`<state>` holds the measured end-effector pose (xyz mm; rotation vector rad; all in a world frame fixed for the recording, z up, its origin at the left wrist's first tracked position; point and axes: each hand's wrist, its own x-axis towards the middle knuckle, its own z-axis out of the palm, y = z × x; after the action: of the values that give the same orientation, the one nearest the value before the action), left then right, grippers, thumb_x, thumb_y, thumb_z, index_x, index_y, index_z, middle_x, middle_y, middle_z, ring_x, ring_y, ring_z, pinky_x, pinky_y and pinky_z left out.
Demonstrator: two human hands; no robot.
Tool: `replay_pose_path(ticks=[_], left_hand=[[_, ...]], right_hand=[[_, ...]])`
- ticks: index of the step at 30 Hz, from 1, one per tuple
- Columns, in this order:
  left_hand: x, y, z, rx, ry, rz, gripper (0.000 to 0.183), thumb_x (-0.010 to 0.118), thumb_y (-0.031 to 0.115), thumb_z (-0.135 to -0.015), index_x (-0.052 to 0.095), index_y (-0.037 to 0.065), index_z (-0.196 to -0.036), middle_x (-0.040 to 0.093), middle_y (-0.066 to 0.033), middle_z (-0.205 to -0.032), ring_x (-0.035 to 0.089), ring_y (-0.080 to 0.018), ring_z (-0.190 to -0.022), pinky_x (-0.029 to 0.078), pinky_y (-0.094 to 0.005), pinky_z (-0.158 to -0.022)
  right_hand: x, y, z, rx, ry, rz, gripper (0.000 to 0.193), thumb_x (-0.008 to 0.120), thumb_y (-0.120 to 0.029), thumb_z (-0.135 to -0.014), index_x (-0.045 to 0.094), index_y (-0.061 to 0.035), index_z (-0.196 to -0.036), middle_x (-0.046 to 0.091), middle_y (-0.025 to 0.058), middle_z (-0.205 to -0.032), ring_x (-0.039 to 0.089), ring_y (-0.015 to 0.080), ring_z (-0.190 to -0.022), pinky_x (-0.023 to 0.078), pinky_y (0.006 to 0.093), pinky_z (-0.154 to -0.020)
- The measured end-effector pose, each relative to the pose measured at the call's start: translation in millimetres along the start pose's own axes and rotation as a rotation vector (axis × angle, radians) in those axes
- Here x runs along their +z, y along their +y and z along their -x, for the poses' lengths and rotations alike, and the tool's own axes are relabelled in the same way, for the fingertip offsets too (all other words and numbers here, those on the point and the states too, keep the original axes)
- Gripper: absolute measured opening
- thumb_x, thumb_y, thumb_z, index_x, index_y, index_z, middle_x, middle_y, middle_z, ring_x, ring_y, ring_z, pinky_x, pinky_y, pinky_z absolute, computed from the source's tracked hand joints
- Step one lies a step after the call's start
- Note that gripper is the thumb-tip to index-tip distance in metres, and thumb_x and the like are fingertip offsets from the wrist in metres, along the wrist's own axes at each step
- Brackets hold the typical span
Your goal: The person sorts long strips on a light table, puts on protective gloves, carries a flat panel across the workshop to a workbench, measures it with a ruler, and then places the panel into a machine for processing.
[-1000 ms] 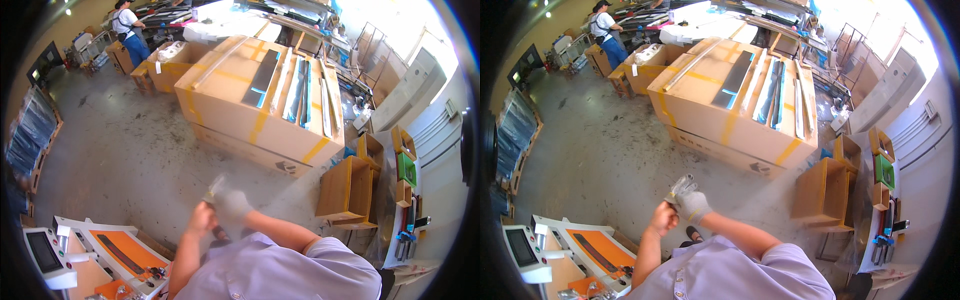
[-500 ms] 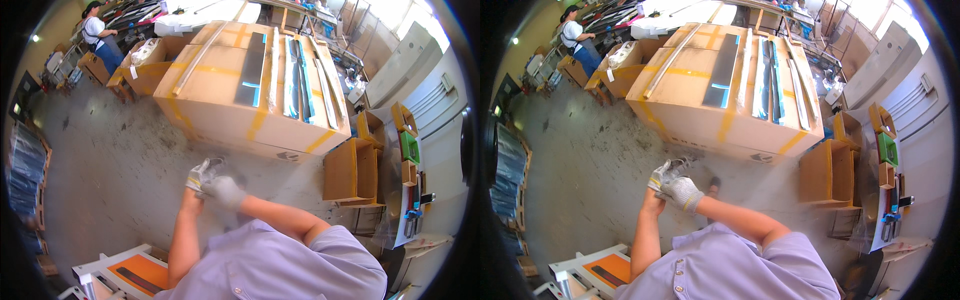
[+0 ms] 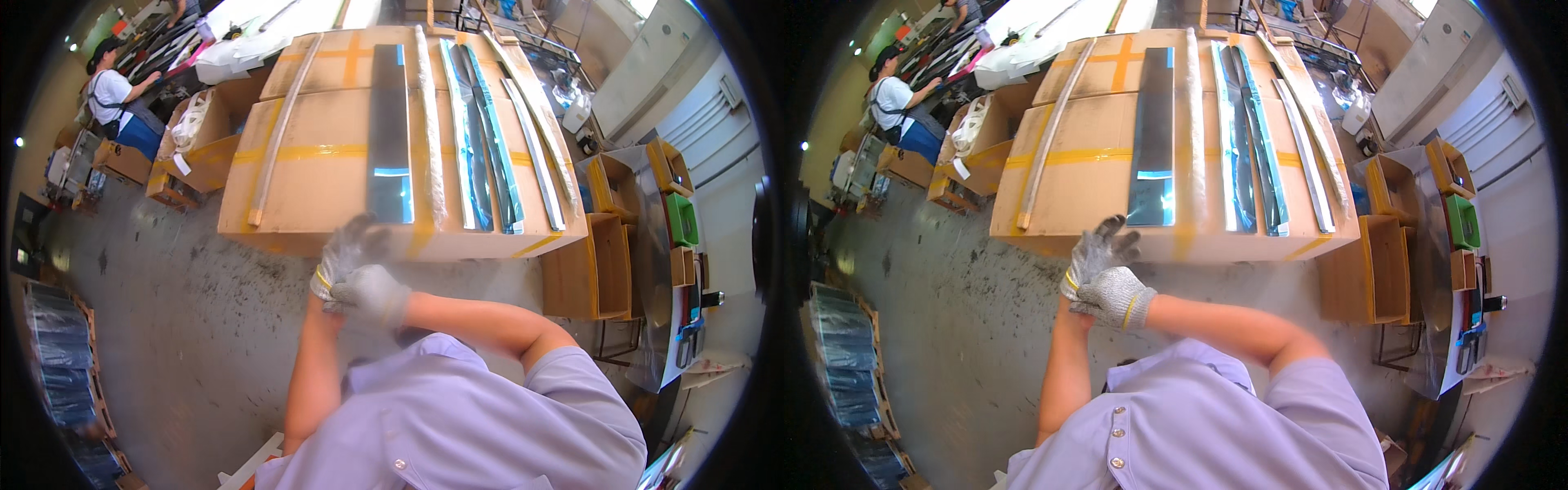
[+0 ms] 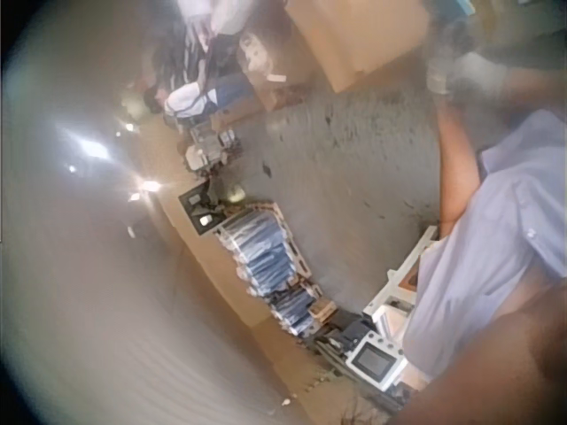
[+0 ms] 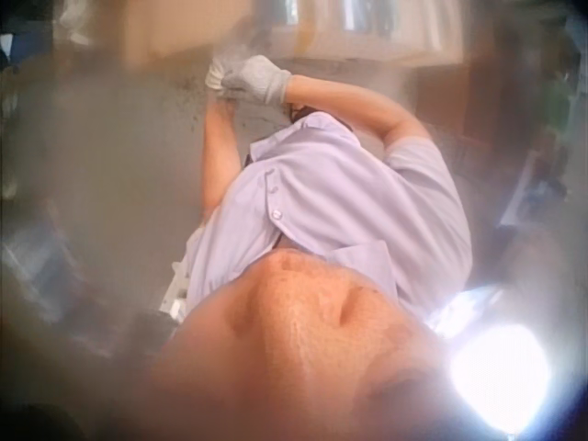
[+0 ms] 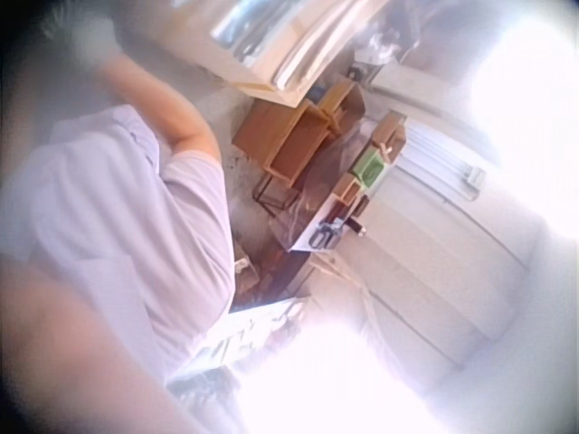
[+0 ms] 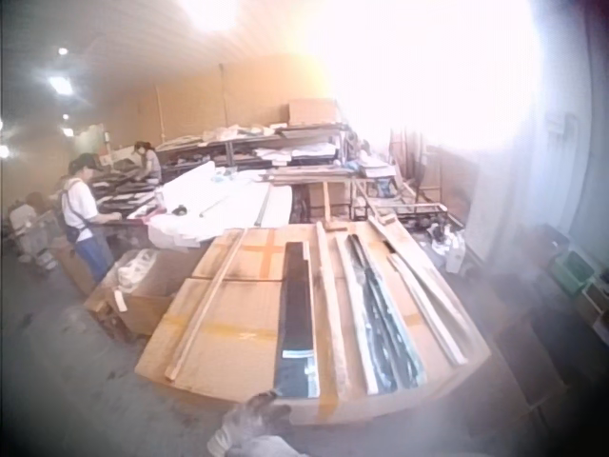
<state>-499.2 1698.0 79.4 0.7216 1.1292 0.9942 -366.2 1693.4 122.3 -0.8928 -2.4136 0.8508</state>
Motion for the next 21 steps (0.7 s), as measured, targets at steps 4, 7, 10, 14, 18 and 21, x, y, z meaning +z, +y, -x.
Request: replay_pose_path(ticks=[4, 7, 10, 14, 18, 21], left_hand=[[18, 39, -63, 0.153, -0.012, -0.114, 0.047, 0.059, 0.006, -0.096, 0.047, -0.002, -0.141, 0.053, -0.0143, -0.140, 0.051, -0.0236, -0.130, 0.043, -0.0336, -0.109], [10, 41, -128, 0.356, -0.039, -0.201, 0.043, 0.060, 0.005, -0.095, 0.052, -0.004, -0.136, 0.055, -0.0155, -0.139, 0.056, -0.0239, -0.124, 0.047, -0.0355, -0.105], [14, 52, -172, 0.343, -0.063, -0.163, 0.045, 0.059, 0.010, -0.097, 0.049, -0.004, -0.139, 0.054, -0.0161, -0.140, 0.059, -0.0253, -0.122, 0.050, -0.0377, -0.101], [34, 55, -211, 0.507, 0.019, -0.097, 0.046, 0.060, 0.021, -0.099, 0.052, -0.003, -0.137, 0.061, -0.0168, -0.132, 0.062, -0.0254, -0.116, 0.052, -0.0348, -0.097], [-7, 26, -265, 0.303, 0.029, -0.135, 0.041, 0.062, 0.022, -0.098, 0.060, -0.004, -0.129, 0.065, -0.0179, -0.126, 0.064, -0.0235, -0.111, 0.053, -0.0314, -0.094], [-57, 24, -295, -0.155, 0.135, -0.201, 0.031, 0.062, 0.020, -0.098, 0.066, -0.002, -0.119, 0.071, -0.0135, -0.104, 0.069, -0.0191, -0.091, 0.057, -0.0316, -0.081]], right_hand=[[-16, 21, -11, -0.047, 0.166, 0.025, 0.032, 0.061, -0.043, -0.090, 0.069, -0.0117, -0.091, 0.066, 0.0166, -0.077, 0.065, 0.0379, -0.074, 0.050, 0.0483, -0.068], [-42, 36, -34, 0.147, 0.157, 0.059, 0.034, 0.061, -0.044, -0.090, 0.068, -0.0106, -0.086, 0.066, 0.0167, -0.077, 0.065, 0.0375, -0.073, 0.050, 0.0482, -0.067], [-55, 54, -59, 0.219, 0.149, 0.136, 0.034, 0.061, -0.044, -0.091, 0.068, -0.0111, -0.085, 0.066, 0.0159, -0.075, 0.066, 0.0364, -0.072, 0.050, 0.0473, -0.066], [-49, 71, -88, 0.262, 0.331, 0.107, 0.024, 0.068, -0.028, -0.086, 0.062, -0.0085, -0.074, 0.059, 0.0133, -0.067, 0.059, 0.0382, -0.066, 0.046, 0.0470, -0.062], [-21, 102, -119, 0.490, 0.340, -0.098, 0.035, 0.061, -0.043, -0.092, 0.068, -0.0092, -0.085, 0.067, 0.0155, -0.078, 0.064, 0.0387, -0.076, 0.050, 0.0463, -0.069], [24, 190, -120, 0.636, 0.430, -0.066, 0.037, 0.063, -0.044, -0.091, 0.067, -0.0069, -0.091, 0.066, 0.0195, -0.088, 0.064, 0.0374, -0.088, 0.050, 0.0457, -0.075]])
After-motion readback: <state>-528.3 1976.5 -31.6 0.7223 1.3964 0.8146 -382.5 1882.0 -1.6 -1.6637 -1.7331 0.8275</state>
